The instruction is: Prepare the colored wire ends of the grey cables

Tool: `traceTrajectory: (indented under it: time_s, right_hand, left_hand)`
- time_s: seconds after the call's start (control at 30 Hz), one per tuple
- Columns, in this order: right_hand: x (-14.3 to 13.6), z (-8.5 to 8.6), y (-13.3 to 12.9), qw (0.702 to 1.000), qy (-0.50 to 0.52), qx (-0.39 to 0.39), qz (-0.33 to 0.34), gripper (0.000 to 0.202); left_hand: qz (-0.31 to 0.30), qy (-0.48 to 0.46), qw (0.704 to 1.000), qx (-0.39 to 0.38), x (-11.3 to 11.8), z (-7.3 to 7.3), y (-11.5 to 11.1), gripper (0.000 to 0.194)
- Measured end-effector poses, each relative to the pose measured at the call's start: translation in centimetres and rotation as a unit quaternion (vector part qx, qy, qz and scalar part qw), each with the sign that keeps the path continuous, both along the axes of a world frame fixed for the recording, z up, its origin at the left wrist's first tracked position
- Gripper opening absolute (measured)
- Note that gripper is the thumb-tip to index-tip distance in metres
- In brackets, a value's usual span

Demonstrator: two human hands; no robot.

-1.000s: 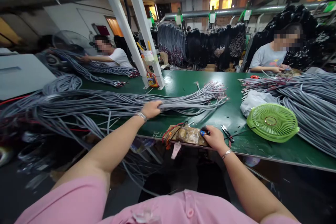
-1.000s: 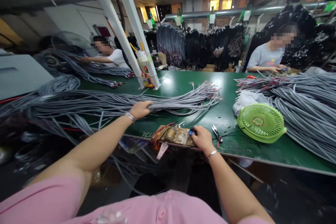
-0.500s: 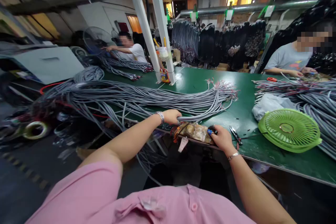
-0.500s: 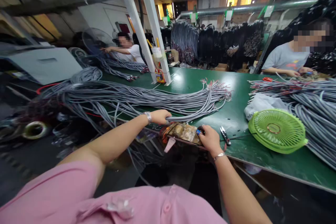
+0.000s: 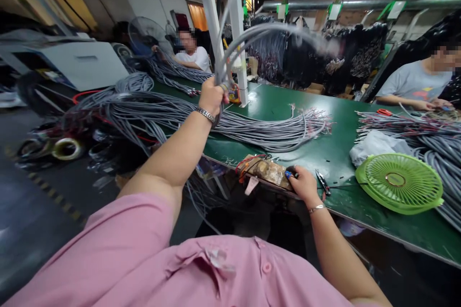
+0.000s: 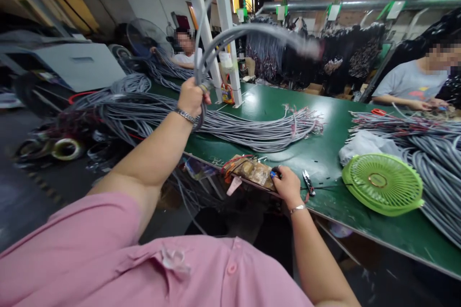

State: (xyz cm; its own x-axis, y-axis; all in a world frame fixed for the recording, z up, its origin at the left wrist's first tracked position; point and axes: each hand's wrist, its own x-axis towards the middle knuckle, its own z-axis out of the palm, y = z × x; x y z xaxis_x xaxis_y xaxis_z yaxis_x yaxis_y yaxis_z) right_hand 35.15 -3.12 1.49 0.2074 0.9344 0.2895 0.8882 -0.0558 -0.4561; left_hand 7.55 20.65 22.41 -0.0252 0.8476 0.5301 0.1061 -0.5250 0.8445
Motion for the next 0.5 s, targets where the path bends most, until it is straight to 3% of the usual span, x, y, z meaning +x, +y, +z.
traceTrajectory:
  time_s: [0.1,0.17,0.27,0.33,0.43,0.5]
  right_hand:
    - [0.1,0.0,0.1,1.000,0.006,0.007,0.011,0.021]
    - [0.1,-0.1,0.1,1.000,0.008,0.009,0.017,0.023]
    - [0.2,-0.3,0.2,1.000,0.006,0.005,0.023,0.028]
    - [0.2,-0.5,0.4,1.000,-0.002,-0.010,0.021,0.031]
    - [0.3,-0.6,0.8,1.000,-0.007,-0.017,0.015,0.038]
    - [0.3,-0.4,0.9,0.999,0.004,-0.027,0.021,0.041]
  left_hand:
    - [-0.111,0.113,0.986,-0.060,0.8,-1.3,-2.1,0.035]
    - [-0.220,0.242,0.935,-0.139,1.9,-3.4,-4.1,0.034]
    - [-0.271,0.340,0.872,-0.225,3.1,-6.8,-6.8,0.031]
    - [-0.263,0.336,0.870,-0.248,2.9,-8.5,-7.9,0.033]
    - [-0.253,0.294,0.881,-0.271,0.9,-9.7,-8.9,0.031]
    - [-0.233,0.228,0.914,-0.240,-1.2,-9.8,-9.8,0.028]
